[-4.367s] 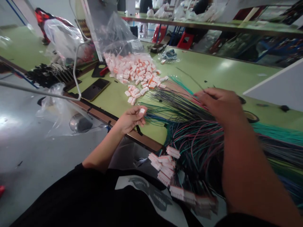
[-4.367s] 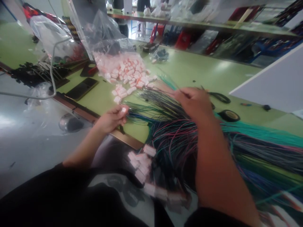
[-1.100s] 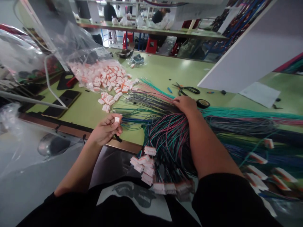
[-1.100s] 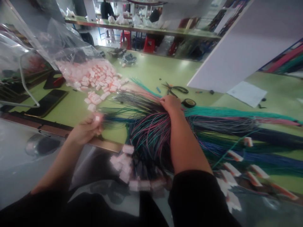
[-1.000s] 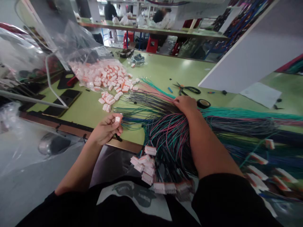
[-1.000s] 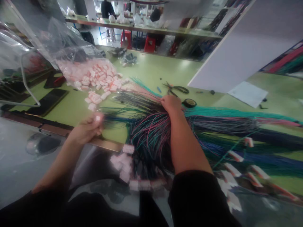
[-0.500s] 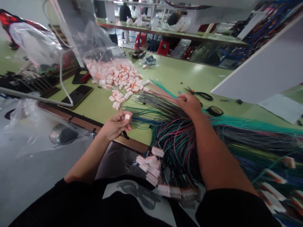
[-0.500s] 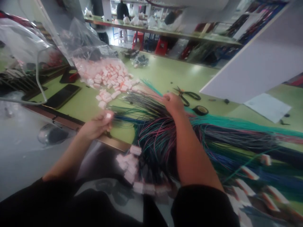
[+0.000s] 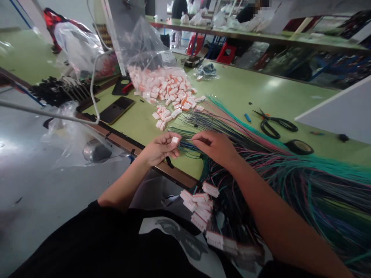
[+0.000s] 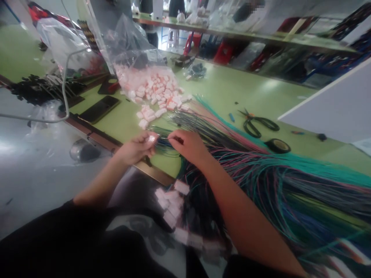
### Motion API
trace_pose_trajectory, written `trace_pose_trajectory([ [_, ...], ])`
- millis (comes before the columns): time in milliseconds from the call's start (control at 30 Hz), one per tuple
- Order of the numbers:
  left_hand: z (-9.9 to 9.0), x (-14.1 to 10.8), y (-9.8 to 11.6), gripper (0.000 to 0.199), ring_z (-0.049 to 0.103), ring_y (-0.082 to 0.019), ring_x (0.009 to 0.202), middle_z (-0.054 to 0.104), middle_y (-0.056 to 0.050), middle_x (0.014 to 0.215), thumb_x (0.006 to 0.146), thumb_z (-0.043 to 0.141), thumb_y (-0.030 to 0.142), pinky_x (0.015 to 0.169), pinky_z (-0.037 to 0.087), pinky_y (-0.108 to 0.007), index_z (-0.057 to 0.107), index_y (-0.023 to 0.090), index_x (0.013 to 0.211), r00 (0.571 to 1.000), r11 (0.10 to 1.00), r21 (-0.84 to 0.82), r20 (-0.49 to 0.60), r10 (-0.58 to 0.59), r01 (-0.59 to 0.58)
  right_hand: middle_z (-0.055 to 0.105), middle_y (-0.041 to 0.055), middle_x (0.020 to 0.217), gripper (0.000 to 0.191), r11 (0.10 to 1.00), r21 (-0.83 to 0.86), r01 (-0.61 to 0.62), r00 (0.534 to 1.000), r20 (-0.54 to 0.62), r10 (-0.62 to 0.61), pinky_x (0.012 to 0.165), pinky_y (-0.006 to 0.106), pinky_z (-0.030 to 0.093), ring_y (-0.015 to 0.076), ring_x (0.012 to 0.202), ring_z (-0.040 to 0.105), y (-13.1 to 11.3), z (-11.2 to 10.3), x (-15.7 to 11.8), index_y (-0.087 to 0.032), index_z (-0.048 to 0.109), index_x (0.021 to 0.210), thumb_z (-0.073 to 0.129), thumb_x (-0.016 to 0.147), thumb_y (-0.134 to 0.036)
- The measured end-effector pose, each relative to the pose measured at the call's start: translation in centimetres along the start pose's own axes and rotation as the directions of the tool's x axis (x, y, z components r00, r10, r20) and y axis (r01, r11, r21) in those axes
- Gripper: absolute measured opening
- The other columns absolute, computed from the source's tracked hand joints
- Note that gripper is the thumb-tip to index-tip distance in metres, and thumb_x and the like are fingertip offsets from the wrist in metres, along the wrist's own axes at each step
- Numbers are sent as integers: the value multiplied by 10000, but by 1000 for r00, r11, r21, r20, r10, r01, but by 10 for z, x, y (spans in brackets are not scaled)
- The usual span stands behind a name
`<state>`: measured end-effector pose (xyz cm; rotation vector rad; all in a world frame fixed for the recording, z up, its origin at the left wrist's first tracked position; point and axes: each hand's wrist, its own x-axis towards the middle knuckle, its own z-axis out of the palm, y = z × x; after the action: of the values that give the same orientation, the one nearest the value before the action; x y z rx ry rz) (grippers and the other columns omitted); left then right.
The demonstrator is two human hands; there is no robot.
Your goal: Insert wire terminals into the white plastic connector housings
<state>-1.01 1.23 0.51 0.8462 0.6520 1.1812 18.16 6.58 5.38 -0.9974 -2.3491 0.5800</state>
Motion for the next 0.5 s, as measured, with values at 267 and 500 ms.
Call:
trace_pose_trajectory([
  [267,-1,0,-2,313,625,-88,512,604,40,613,668,752,167,459,506,-152,572,133,921,1000,1000,-16,0,-11,11,582,-23,572,146,999,-32,29,996,-78,-31,534,224,323,86,494,422,-21,17,-4,-193,606,662,504,765,-197],
  [500,-1,0,-1,294,620,-85,519,589,41,612,688,737,161,457,497,-154,573,130,930,1000,1000,-1,0,-13,13,558,-8,574,148,992,-119,42,995,-89,-53,561,240,322,108,537,449,-21,19,-4,-197,557,626,483,753,-180],
])
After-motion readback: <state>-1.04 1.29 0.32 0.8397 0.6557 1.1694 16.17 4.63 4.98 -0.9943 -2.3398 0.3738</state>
